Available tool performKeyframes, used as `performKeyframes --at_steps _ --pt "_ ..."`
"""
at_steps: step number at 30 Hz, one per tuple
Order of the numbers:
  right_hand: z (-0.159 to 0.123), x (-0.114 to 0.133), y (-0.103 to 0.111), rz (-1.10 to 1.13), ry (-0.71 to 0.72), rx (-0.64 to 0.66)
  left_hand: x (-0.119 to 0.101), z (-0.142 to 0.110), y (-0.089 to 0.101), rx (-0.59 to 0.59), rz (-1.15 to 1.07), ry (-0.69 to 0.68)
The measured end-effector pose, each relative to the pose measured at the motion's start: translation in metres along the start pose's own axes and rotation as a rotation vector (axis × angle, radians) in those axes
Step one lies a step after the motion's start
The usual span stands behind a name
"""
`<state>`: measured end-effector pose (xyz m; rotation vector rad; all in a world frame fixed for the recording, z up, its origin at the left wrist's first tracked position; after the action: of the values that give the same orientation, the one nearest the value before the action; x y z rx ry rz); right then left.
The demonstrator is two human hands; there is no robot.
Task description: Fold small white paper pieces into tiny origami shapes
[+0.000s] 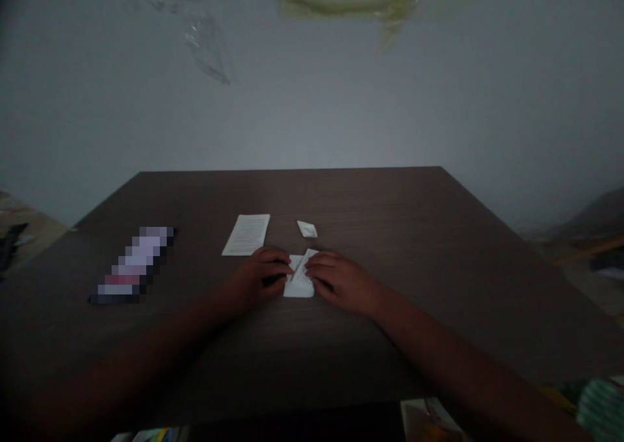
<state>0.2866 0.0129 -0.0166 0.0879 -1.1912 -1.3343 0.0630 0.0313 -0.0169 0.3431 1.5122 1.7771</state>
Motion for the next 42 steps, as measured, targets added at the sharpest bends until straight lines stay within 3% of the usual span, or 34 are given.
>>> performKeyframes --at_steps 10,22,42 --pt "0.0009 0.0030 -0.0006 0.027 0.046 -0.009 0.0001 0.0014 -0.0015 0.002 0.006 -0.017" --pt "-0.0035 -0.0030 -0.0018 0.037 -0.027 0.023 0.0012 0.0012 -0.0032 -0.013 -0.020 -0.013" --pt "-0.0050 0.0010 -0.0021 0.025 0.000 0.034 0.0039 -0.0005 -0.0022 -0.013 -0.032 -0.023"
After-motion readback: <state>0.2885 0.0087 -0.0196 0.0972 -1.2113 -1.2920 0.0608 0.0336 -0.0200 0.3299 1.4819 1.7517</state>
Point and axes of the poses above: each hand's wrist, its own z-axis towards the middle knuckle, its own y-axis out of the back of the hand, x = y × z, the point moved 7 cm from there along z, towards the middle knuckle, and after that the axes turned 15 degrees about z, right-handed, at the moved point
